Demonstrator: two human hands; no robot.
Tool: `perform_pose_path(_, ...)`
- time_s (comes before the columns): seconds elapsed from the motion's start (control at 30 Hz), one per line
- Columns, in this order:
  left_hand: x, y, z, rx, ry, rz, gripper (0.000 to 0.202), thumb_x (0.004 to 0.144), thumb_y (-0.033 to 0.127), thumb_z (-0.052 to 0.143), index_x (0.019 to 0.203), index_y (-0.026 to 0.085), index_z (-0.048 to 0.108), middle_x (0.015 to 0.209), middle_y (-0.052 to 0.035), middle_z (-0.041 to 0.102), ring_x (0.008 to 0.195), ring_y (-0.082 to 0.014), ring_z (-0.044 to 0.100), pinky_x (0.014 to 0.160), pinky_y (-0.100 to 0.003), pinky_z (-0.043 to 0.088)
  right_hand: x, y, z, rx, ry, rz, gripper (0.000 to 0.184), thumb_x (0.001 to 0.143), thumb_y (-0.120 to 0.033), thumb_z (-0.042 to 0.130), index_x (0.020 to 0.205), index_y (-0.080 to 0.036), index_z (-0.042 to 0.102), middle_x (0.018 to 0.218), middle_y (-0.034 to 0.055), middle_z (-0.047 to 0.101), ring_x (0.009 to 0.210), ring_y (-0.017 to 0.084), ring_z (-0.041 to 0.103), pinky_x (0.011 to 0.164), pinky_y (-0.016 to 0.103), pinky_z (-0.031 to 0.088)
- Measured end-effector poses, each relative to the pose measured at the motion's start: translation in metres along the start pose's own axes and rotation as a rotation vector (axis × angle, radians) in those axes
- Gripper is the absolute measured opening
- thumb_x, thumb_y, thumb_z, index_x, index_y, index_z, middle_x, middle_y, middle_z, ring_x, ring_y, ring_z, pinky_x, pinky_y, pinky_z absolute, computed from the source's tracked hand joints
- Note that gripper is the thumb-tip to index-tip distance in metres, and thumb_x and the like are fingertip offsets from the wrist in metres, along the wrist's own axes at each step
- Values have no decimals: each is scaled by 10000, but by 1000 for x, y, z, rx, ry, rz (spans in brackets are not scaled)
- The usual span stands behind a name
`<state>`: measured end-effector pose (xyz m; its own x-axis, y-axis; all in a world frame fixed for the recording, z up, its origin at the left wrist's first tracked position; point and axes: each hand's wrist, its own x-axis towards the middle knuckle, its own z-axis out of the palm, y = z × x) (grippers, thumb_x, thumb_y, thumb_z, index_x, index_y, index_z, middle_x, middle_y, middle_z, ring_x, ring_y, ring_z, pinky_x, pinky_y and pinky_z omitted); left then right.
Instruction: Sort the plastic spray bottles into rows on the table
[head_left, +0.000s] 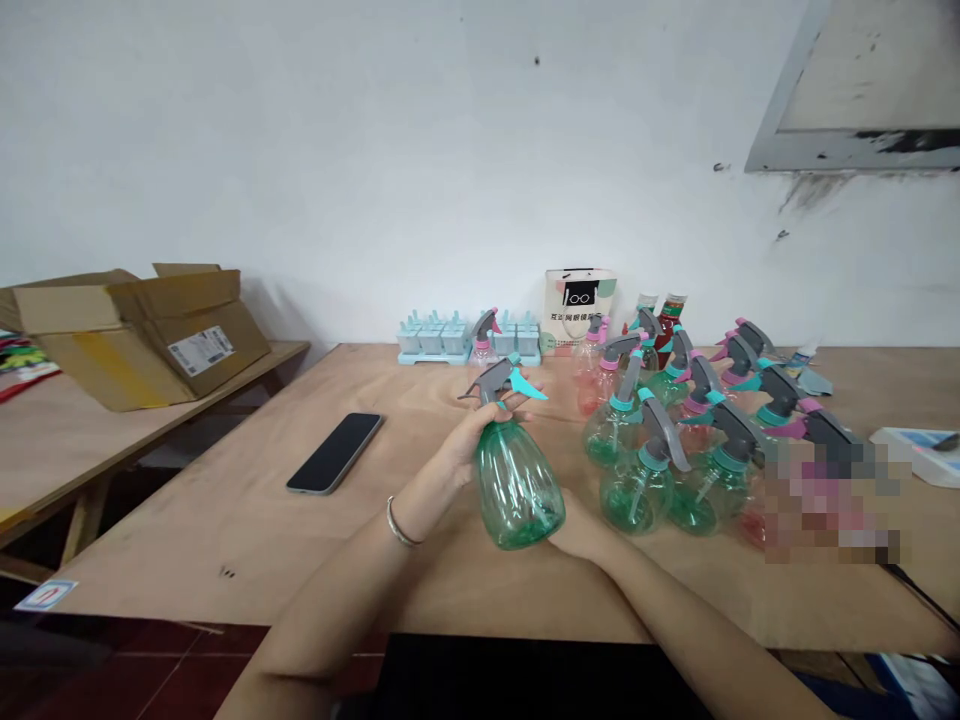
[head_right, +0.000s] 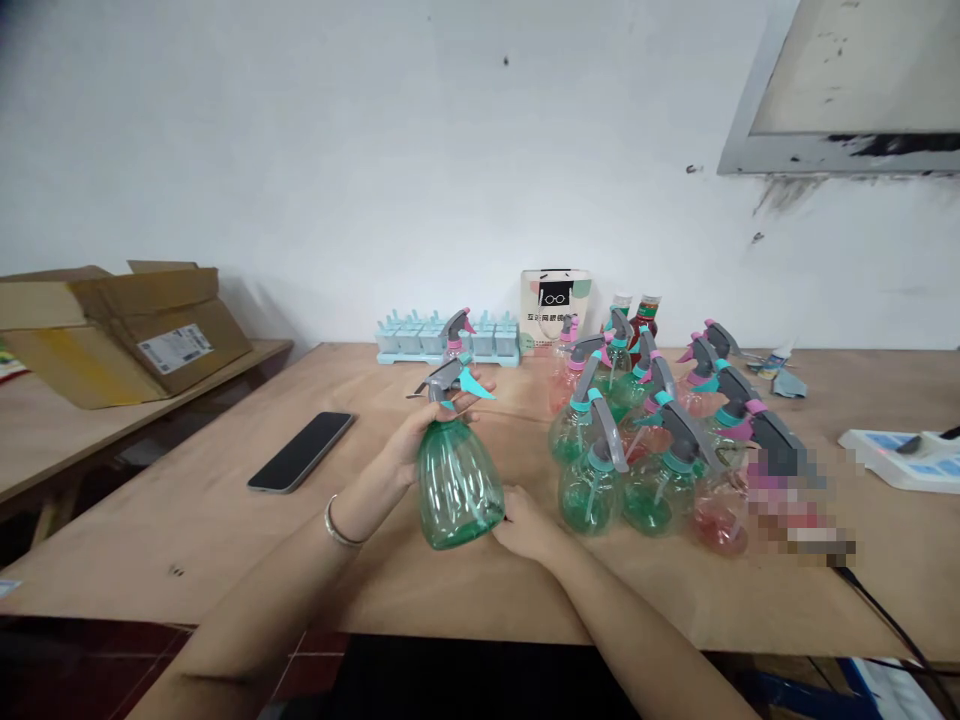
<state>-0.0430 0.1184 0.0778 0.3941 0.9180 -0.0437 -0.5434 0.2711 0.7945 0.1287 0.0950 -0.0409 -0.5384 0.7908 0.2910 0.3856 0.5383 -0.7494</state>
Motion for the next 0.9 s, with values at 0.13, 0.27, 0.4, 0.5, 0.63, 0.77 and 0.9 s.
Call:
perform_pose_path(0.13,-11,-16,-14,-19,49,-56,367,565,122,701,928,169,688,747,3,688,566,-104,582,530,-202,470,0,-3,-4,51,-62,-51,197,758,-106,523,601,-181,432,629,-40,489,620,107,445,595,218,357)
perform_pose_path(0.27,-14,-23,-21,11,-3,-27,372,551,108,721,918,158,684,772,0,686,600,-97,593,550,-186,486,0,-6,-5,93,-54,-97,206,758,-122,489,601,-181,370,623,-50,413,600,89,391,567,210,303)
perform_pose_path(0.4,-13,-24,-22,46,-135,-23,377,580,119,720,954,138,678,919,-46,718,640,-106,620,582,-197,501,1,-5,-4,81,-38,-105,192,770,-128,479,609,-179,387,625,-47,438,600,89,404,573,211,306)
perform_pose_path(0.5,-15,-24,-19,31,-229,27,403,631,109,678,1032,148,663,1098,-76,706,859,-187,687,746,-273,541,1,-3,-3,66,-44,-111,181,800,-152,488,628,-176,437,649,-38,499,621,99,445,598,215,338)
perform_pose_path(0.63,-21,-24,-15,13,-345,-13,409,659,105,610,1064,144,652,1169,-105,684,1173,-308,612,964,-425,484,0,-1,-3,-22,-49,-73,140,807,-145,507,671,-172,521,697,-17,597,656,123,515,629,228,382)
perform_pose_path(0.77,-22,-28,-15,30,-341,-78,310,638,147,632,946,127,662,1062,-117,708,1088,-324,653,940,-447,494,-1,-1,-4,-32,-51,-44,144,827,-133,498,730,-167,599,743,0,648,687,137,561,662,241,434)
perform_pose_path(0.9,-16,-32,-16,67,-156,-2,164,665,219,698,809,153,658,739,-40,682,690,-172,662,673,-276,515,-1,-4,-5,-15,-45,-48,154,851,-162,510,738,-163,615,738,3,648,704,142,572,674,243,449)
